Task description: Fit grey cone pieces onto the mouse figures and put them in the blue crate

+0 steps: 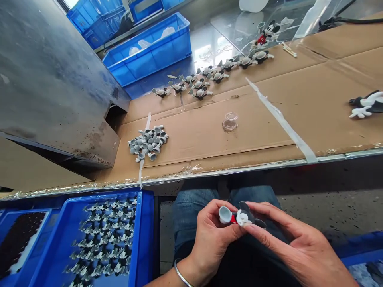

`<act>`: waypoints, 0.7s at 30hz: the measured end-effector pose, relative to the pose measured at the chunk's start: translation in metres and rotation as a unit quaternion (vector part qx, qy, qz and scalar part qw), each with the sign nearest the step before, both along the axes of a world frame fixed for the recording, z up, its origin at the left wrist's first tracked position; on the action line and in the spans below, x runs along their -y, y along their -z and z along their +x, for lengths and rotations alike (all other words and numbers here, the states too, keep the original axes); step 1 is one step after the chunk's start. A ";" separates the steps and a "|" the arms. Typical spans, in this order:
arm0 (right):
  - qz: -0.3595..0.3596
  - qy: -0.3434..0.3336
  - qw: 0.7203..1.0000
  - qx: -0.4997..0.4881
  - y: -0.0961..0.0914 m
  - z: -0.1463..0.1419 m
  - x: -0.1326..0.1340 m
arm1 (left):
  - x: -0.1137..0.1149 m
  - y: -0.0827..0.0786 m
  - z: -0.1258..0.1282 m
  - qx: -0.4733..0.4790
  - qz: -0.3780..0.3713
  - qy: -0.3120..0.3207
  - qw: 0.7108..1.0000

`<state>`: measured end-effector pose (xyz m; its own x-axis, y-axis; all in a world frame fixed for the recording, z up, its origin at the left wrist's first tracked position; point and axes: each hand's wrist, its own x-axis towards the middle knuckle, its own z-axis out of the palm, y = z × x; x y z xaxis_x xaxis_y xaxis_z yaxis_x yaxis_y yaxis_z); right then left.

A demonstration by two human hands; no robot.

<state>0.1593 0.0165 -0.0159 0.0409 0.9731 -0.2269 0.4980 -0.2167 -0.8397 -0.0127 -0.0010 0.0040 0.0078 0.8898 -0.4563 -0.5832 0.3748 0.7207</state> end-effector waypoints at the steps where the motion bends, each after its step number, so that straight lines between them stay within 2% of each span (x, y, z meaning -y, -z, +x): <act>1: -0.009 0.000 1.000 -0.007 0.001 0.001 0.000 | 0.000 0.000 0.000 0.001 -0.003 0.001 1.000; 6: -0.061 0.005 0.998 -0.028 0.005 0.008 -0.003 | 0.000 -0.003 0.000 0.005 -0.005 0.012 1.000; 10: -0.078 -0.003 0.995 -0.054 -0.001 0.005 -0.003 | -0.001 -0.004 0.000 -0.001 -0.011 0.009 1.000; 16: -0.085 -0.014 0.995 -0.048 -0.029 -0.013 -0.008 | -0.002 -0.004 0.000 -0.020 -0.006 0.011 1.000; 21: -0.067 -0.060 0.989 -0.115 -0.051 -0.023 -0.011 | 0.004 0.003 0.002 -0.050 -0.006 -0.004 0.999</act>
<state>0.1363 0.0273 0.0349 -0.1407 0.9284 -0.3439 0.3253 -0.2847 -0.9017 -0.0111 -0.0048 0.0010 -0.0460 0.8841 -0.4650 -0.5110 0.3791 0.7715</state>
